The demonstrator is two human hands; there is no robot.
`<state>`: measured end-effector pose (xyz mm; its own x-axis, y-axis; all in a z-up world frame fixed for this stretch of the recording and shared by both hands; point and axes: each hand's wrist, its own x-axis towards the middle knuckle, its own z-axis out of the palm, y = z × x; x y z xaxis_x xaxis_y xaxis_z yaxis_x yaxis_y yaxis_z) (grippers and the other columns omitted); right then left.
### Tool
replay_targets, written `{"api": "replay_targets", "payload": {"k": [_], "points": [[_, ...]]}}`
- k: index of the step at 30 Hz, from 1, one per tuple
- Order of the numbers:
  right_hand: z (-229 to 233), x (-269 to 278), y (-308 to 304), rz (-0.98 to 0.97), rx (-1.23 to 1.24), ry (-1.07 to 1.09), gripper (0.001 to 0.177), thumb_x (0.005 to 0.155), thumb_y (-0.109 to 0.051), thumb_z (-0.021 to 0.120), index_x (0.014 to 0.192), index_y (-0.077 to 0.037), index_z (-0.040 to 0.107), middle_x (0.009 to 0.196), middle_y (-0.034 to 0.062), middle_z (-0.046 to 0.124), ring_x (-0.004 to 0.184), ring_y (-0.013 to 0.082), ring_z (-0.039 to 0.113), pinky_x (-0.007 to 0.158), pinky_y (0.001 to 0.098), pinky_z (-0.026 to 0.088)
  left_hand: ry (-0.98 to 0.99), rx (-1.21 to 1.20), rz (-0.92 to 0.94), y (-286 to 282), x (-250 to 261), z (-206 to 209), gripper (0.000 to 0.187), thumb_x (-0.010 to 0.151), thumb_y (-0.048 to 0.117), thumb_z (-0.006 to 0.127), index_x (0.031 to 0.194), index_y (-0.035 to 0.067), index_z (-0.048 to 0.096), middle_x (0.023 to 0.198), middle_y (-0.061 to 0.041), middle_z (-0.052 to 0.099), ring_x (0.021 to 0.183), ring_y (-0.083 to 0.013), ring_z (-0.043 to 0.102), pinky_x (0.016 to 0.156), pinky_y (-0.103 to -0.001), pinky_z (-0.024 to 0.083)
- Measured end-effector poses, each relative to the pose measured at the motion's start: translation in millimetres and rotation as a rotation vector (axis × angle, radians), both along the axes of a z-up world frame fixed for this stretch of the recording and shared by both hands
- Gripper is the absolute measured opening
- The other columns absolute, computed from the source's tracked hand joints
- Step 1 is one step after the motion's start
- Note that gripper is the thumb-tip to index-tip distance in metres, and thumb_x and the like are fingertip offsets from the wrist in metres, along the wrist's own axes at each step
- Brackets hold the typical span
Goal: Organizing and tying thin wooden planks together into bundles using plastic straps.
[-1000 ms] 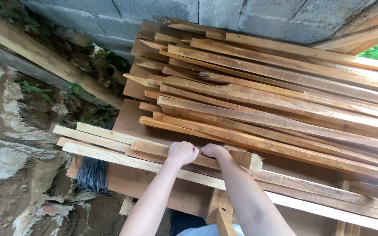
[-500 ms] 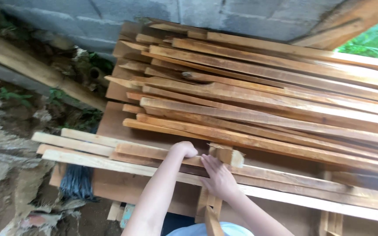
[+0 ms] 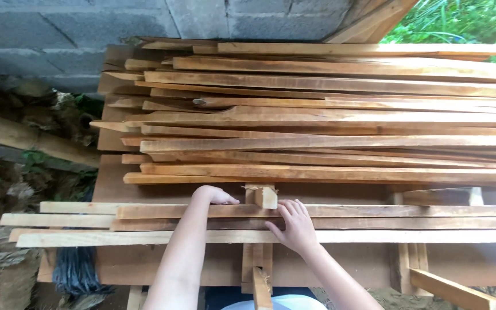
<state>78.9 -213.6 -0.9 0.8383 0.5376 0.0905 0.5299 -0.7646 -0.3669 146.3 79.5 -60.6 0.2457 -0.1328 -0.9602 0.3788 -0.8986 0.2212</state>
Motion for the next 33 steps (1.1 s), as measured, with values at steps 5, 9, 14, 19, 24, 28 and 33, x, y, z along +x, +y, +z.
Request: {"api": "replay_targets", "payload": {"k": [5, 9, 14, 19, 24, 28, 33], "points": [[-12, 14, -1, 0.083, -0.326, 0.290, 0.110, 0.075, -0.086, 0.069, 0.145, -0.004, 0.049, 0.141, 0.0130, 0.056, 0.132, 0.0312, 0.049, 0.116, 0.0469, 0.031, 0.017, 0.041, 0.015, -1, -2, -13, 0.092, 0.080, 0.080, 0.054, 0.148, 0.017, 0.056, 0.162, -0.006, 0.041, 0.148, -0.0323, 0.043, 0.121, -0.055, 0.035], [-24, 15, -8, 0.182, -0.344, 0.207, 0.123, 0.072, -0.098, 0.060, 0.144, 0.001, 0.049, 0.141, 0.0146, 0.055, 0.134, 0.0332, 0.046, 0.115, 0.0475, 0.028, -0.019, 0.052, 0.002, 4, -1, -43, 0.102, 0.074, 0.084, 0.058, 0.144, 0.010, 0.059, 0.157, -0.010, 0.048, 0.142, -0.0355, 0.051, 0.117, -0.055, 0.041], [-24, 11, -15, 0.345, -0.412, 0.170, 0.142, 0.067, -0.109, 0.048, 0.146, 0.009, 0.040, 0.150, 0.0226, 0.044, 0.146, 0.0375, 0.030, 0.120, 0.0549, 0.015, 0.015, -0.054, 0.003, 1, -1, -36, 0.104, 0.066, 0.087, 0.055, 0.139, 0.014, 0.065, 0.149, -0.012, 0.058, 0.136, -0.0348, 0.057, 0.116, -0.052, 0.041], [-33, 10, -6, 0.340, -0.571, 0.255, 0.125, 0.071, -0.082, 0.078, 0.149, 0.007, 0.035, 0.152, 0.0252, 0.040, 0.143, 0.0411, 0.031, 0.119, 0.0603, 0.016, 0.003, -0.041, -0.011, -1, 0, -17, 0.093, 0.071, 0.085, 0.053, 0.139, 0.023, 0.065, 0.156, -0.006, 0.051, 0.142, -0.0326, 0.051, 0.119, -0.054, 0.038], [-33, 10, -6, 0.347, -0.530, 0.187, 0.123, 0.071, -0.078, 0.075, 0.148, 0.010, 0.035, 0.149, 0.0277, 0.041, 0.136, 0.0420, 0.035, 0.113, 0.0596, 0.021, 0.000, 0.000, 0.020, -4, 2, -13, 0.089, 0.074, 0.081, 0.059, 0.137, 0.018, 0.067, 0.150, -0.009, 0.057, 0.135, -0.0319, 0.058, 0.117, -0.050, 0.041], [-23, 12, 1, 0.383, -0.702, 0.160, 0.113, 0.078, -0.064, 0.073, 0.151, 0.012, 0.031, 0.152, 0.0298, 0.037, 0.137, 0.0450, 0.036, 0.111, 0.0636, 0.026, -0.029, -0.022, -0.011, -6, 0, -6, 0.086, 0.079, 0.078, 0.056, 0.140, 0.019, 0.064, 0.155, -0.006, 0.052, 0.138, -0.0323, 0.055, 0.118, -0.049, 0.041], [-23, 12, -4, 0.383, -0.587, 0.127, 0.107, 0.073, -0.058, 0.072, 0.148, 0.010, 0.037, 0.144, 0.0278, 0.046, 0.124, 0.0411, 0.044, 0.106, 0.0554, 0.029, -0.034, -0.052, -0.016, -5, -1, -11, 0.069, 0.084, 0.073, 0.054, 0.137, 0.031, 0.066, 0.155, 0.006, 0.052, 0.143, -0.0253, 0.050, 0.123, -0.047, 0.036]]}}
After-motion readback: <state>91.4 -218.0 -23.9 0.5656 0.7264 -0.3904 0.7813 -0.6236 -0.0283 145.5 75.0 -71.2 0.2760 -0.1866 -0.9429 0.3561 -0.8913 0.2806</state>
